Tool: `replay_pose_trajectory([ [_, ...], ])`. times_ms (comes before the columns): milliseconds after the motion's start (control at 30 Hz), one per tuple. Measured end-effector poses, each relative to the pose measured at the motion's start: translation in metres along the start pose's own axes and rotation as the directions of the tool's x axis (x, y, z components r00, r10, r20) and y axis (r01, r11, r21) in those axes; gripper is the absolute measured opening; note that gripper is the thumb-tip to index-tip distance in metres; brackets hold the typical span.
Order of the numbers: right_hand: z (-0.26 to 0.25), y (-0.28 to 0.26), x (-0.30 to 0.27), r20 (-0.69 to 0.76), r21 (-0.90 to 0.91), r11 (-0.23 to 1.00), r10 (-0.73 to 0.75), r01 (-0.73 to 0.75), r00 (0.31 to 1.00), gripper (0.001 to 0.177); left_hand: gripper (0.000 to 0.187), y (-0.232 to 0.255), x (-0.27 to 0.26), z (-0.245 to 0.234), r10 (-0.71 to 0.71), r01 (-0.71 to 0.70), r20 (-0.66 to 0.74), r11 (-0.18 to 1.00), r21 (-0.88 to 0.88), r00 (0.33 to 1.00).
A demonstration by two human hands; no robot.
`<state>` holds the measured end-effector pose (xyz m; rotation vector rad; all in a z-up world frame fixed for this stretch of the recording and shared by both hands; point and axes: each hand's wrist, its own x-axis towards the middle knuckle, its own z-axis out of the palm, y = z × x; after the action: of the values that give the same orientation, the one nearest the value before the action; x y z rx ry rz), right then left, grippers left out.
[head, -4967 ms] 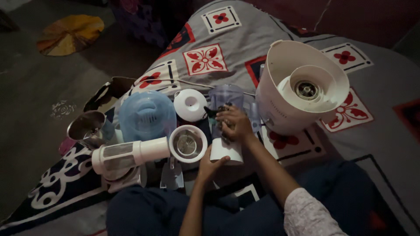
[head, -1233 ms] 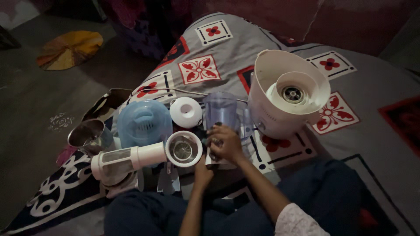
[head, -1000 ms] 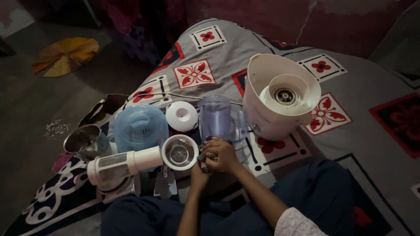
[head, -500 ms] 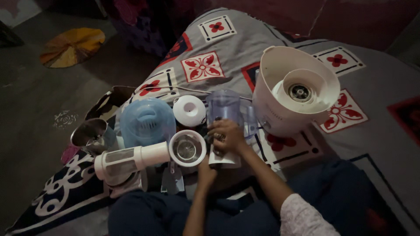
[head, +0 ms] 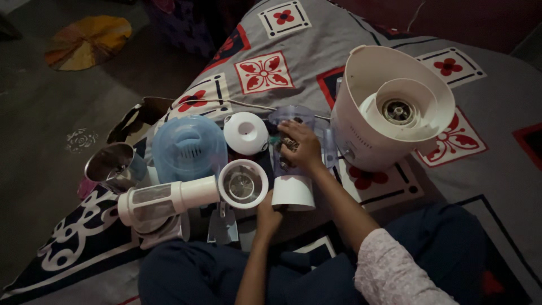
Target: The person sits on a bed and scrubs disassembled parts of a water dispenser or humidifier using a cloth. They clean a translucent container, a white base, and a small metal cup, then place the cleaned items aside.
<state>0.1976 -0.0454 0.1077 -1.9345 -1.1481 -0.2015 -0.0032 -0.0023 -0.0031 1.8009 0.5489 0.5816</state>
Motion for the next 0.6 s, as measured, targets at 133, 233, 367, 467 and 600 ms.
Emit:
replay_pose_trajectory([
  [133, 0.004, 0.006, -0.01, -0.085, -0.083, 0.995, 0.049, -0.056, 0.995, 0.071, 0.055, 0.001, 0.001, 0.0, -0.032, 0.032, 0.023, 0.999, 0.031, 0.999],
  [233, 0.004, 0.015, -0.029, -0.136, -0.061, 0.99, 0.116, -0.126, 0.984, 0.078, 0.056, -0.001, 0.0, 0.001, -0.023, 0.024, 0.03, 0.999, -0.034, 0.999],
  [367, -0.006, 0.035, -0.059, -0.026, 0.044, 0.891, 0.453, -0.451, 0.891, 0.079, 0.057, -0.016, 0.001, 0.004, 0.024, -0.025, 0.039, 0.999, 0.033, 0.999],
  [467, -0.009, 0.056, -0.072, 0.006, -0.004, 0.813, 0.582, -0.582, 0.813, 0.073, 0.058, -0.023, -0.002, 0.008, 0.071, -0.074, 0.033, 0.994, 0.079, 0.997],
  [600, -0.001, 0.068, -0.075, -0.011, -0.019, 0.824, 0.566, -0.567, 0.824, 0.058, 0.059, -0.016, -0.002, 0.004, 0.051, -0.056, 0.044, 0.991, 0.12, 0.998],
])
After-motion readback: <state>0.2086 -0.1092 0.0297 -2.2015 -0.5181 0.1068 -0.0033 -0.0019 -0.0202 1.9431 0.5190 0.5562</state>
